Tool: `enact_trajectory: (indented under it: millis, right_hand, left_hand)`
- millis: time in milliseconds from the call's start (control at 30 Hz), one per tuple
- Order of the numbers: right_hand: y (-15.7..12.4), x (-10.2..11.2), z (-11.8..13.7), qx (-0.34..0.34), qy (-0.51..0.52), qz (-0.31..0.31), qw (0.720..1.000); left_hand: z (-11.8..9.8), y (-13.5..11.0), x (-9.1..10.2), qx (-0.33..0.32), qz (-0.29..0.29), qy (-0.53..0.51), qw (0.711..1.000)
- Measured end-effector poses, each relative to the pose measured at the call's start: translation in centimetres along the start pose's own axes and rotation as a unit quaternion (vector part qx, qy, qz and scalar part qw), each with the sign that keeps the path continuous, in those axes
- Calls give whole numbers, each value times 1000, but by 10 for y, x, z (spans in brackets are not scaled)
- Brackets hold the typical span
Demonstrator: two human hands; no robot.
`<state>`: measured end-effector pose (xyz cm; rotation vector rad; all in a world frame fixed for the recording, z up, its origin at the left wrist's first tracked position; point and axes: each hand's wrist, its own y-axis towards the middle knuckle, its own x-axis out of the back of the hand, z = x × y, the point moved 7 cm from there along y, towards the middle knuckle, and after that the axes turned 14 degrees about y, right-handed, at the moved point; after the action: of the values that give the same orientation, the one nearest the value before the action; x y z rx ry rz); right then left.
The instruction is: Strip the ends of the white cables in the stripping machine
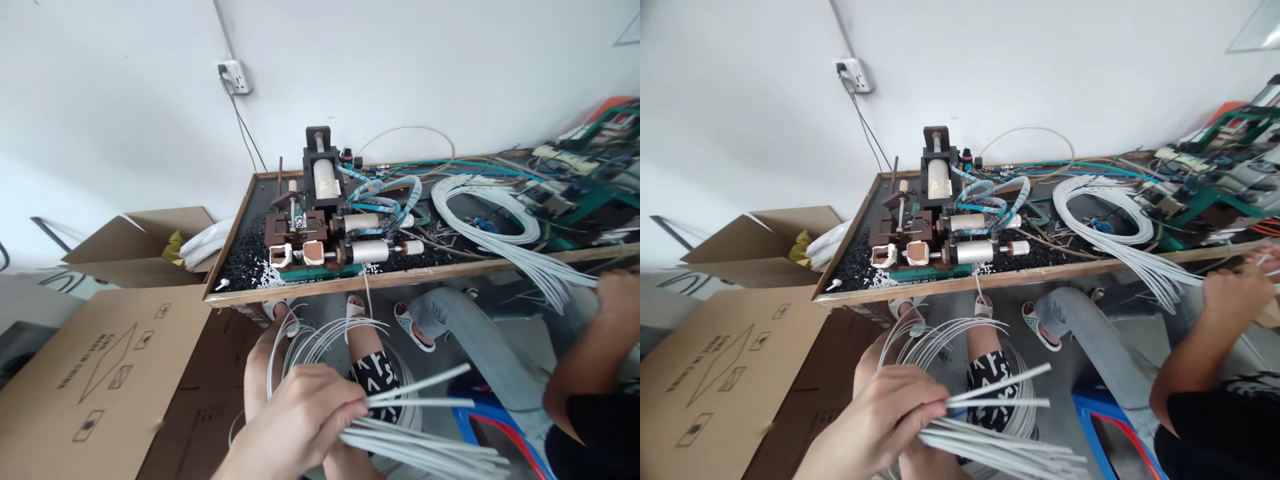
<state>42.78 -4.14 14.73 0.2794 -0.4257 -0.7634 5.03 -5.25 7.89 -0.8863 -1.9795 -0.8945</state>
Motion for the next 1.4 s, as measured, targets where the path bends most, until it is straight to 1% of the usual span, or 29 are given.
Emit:
enact_trajectory:
  millis: [33, 67, 100, 167, 233, 300, 333, 367, 400, 467, 500, 567, 600, 633, 667, 733, 800, 867, 1000, 1133, 1300, 1400]
  right_hand:
    - [-14, -15, 2, -21, 32, 16, 999]
    - [-36, -35, 4, -52, 64, 43, 996]
    - [-63, -58, 7, -74, 95, 76, 990]
    - [-131, -110, 12, -125, 145, 145, 971]
    - [-201, -160, 15, -170, 189, 206, 945]
    - [-258, -200, 13, -208, 229, 248, 918]
    - [-279, -215, 10, -235, 263, 261, 899]
    - [-295, -229, 6, -278, 342, 269, 857]
    - [-304, -237, 3, -295, 401, 253, 830]
    - [-309, -245, -6, -322, 495, 206, 780]
    - [-309, -245, -10, -327, 518, 185, 768]
    - [-307, -246, -15, -335, 533, 169, 758]
    - [-308, -245, -16, -336, 530, 171, 760]
    - [-308, -245, -16, -337, 526, 174, 761]
    - [-310, -245, -17, -338, 521, 175, 764]
    - [-313, -245, -20, -336, 507, 175, 774]
    - [-314, -246, -22, -330, 496, 174, 784]
    - [-312, -248, -24, -319, 494, 178, 789]
    - [-307, -252, -26, -301, 493, 201, 791]
    - [-308, -254, -28, -302, 488, 219, 789]
    - [-311, -252, -37, -321, 480, 194, 793]
    - [-313, -253, -40, -322, 481, 190, 793]
  left_hand:
    - [5, -1, 2, 19, -19, 2, 1000]
    - [11, -1, 4, 41, -40, 4, 998]
    - [17, -2, 6, 63, -62, 4, 996]
    - [31, -6, 8, 107, -101, -2, 989]
    - [45, -12, 9, 151, -135, 4, 979]
    - [55, -18, 11, 190, -165, 41, 967]
    - [58, -21, 12, 206, -178, 62, 960]
    - [60, -23, 14, 218, -193, 76, 954]
    - [62, -25, 17, 229, -211, 79, 947]
    - [69, -29, 25, 257, -268, 55, 927]
    - [74, -32, 30, 279, -306, 39, 909]
    - [85, -36, 37, 322, -372, 21, 871]
    - [90, -37, 39, 336, -391, 18, 857]
    - [95, -36, 39, 344, -399, 17, 850]
    - [99, -34, 37, 345, -397, 16, 850]
    - [105, -28, 31, 337, -380, 12, 861]
    - [109, -23, 24, 328, -363, 17, 872]
    - [110, -20, 21, 318, -359, 39, 877]
    - [113, -16, 23, 309, -369, 79, 873]
    - [120, -15, 23, 320, -366, 97, 868]
    - [124, -16, 19, 333, -364, 122, 861]
    - [127, -17, 16, 344, -364, 117, 858]
